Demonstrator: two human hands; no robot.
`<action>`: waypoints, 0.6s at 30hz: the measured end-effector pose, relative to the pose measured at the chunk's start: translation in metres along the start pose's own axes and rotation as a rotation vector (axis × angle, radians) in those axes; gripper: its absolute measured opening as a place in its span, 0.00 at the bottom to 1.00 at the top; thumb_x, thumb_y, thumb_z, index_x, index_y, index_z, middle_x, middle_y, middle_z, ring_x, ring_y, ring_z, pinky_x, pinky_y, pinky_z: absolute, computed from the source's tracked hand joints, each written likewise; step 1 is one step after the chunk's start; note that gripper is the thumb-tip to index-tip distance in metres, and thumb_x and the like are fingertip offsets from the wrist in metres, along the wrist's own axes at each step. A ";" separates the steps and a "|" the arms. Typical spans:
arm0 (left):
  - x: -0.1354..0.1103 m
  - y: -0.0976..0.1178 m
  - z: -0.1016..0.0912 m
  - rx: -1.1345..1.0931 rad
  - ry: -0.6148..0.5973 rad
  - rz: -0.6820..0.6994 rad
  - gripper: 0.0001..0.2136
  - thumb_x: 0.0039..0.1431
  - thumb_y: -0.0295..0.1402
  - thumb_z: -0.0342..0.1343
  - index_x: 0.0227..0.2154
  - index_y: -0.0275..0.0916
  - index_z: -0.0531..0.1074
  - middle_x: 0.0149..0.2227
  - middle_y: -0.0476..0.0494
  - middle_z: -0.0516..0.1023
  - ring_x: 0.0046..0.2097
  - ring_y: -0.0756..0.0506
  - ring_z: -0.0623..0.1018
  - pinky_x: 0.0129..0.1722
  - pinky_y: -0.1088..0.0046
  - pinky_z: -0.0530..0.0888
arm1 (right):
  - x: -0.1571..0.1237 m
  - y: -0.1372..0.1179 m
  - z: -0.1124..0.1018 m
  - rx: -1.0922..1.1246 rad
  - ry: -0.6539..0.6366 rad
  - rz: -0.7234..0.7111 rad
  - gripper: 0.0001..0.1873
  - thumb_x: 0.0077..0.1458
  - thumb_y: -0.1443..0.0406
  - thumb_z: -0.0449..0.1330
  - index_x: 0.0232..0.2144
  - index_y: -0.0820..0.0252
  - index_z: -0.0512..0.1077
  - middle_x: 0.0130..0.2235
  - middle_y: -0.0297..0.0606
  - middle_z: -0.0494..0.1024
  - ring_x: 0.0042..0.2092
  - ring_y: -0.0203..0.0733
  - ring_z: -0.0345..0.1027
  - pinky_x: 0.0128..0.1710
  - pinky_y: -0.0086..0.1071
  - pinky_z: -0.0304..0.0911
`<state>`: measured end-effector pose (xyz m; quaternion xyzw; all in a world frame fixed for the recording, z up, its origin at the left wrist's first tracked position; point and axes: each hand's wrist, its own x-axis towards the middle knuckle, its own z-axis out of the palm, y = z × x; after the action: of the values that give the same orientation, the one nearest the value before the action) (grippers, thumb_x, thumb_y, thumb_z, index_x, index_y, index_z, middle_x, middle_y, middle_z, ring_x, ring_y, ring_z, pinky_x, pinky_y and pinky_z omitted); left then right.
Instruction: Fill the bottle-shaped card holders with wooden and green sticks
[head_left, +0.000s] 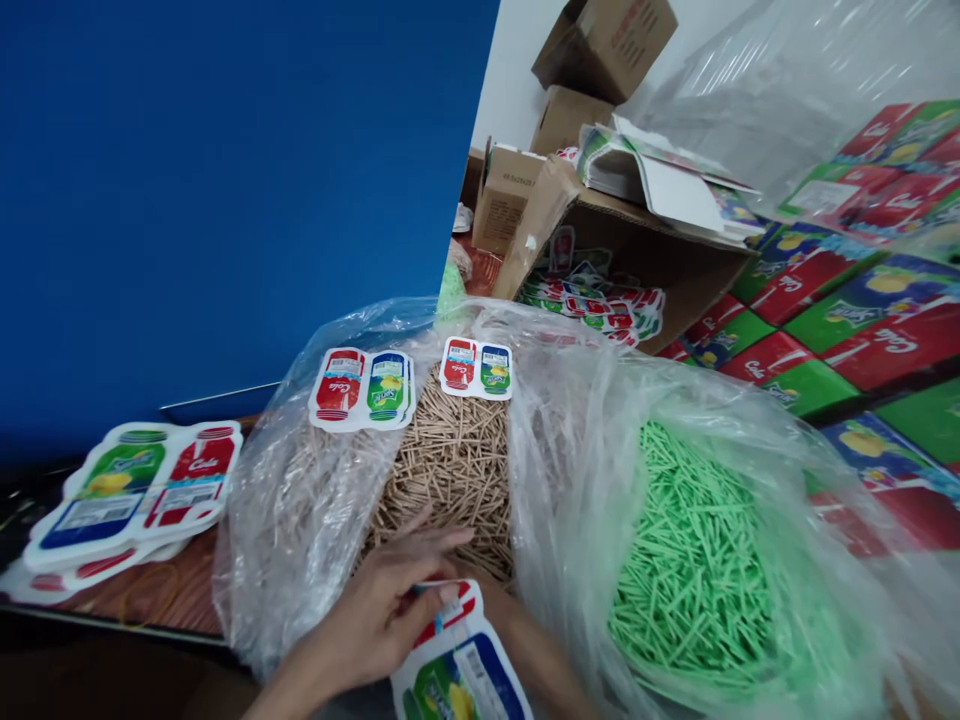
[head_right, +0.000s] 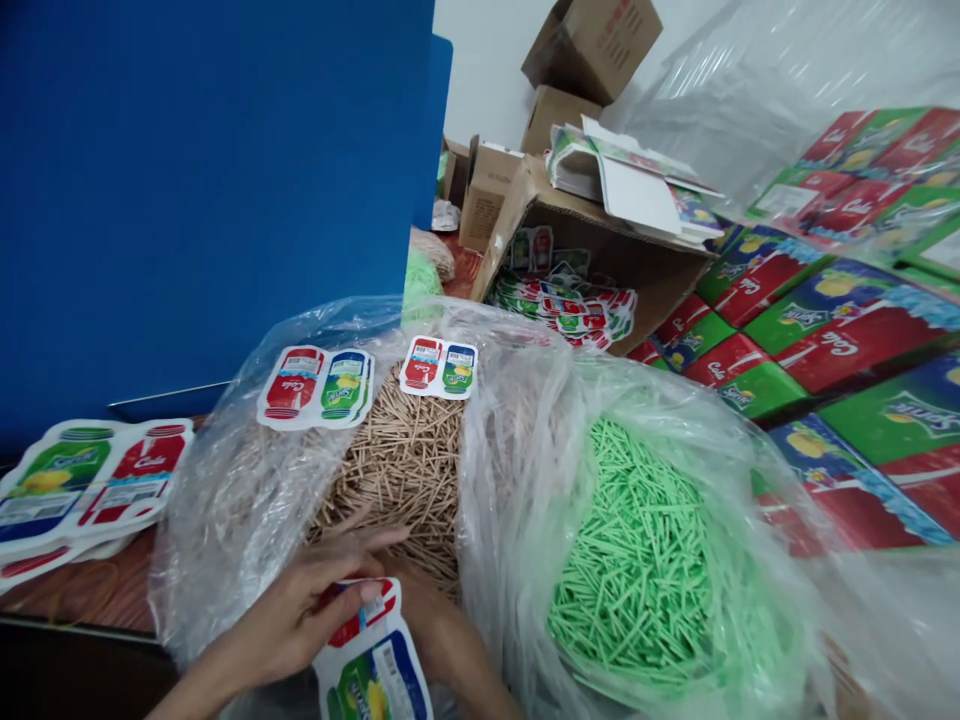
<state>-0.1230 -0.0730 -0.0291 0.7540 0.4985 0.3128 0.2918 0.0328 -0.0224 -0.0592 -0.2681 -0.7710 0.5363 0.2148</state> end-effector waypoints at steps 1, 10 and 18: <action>0.002 -0.001 -0.001 -0.046 -0.036 -0.021 0.09 0.63 0.31 0.49 0.33 0.38 0.74 0.56 0.32 0.73 0.58 0.39 0.71 0.61 0.56 0.59 | 0.000 -0.002 0.000 0.017 -0.026 -0.006 0.12 0.53 0.66 0.54 0.34 0.52 0.77 0.34 0.34 0.80 0.40 0.45 0.73 0.44 0.34 0.67; -0.025 -0.006 0.000 -0.441 0.309 -0.158 0.11 0.63 0.38 0.50 0.34 0.43 0.77 0.45 0.44 0.80 0.43 0.44 0.79 0.42 0.72 0.73 | 0.008 0.003 -0.011 0.802 0.273 0.323 0.15 0.47 0.52 0.65 0.31 0.55 0.71 0.25 0.28 0.69 0.26 0.35 0.63 0.30 0.29 0.61; -0.024 0.010 0.042 -0.372 -0.121 -0.091 0.18 0.63 0.43 0.48 0.27 0.36 0.76 0.28 0.39 0.81 0.32 0.45 0.78 0.33 0.75 0.69 | 0.007 -0.012 -0.002 1.283 0.344 0.394 0.17 0.40 0.59 0.72 0.31 0.60 0.73 0.26 0.29 0.71 0.30 0.32 0.68 0.35 0.26 0.63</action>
<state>-0.0929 -0.1043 -0.0521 0.6813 0.4470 0.3402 0.4693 0.0270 -0.0198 -0.0466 -0.3043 -0.1933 0.8652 0.3486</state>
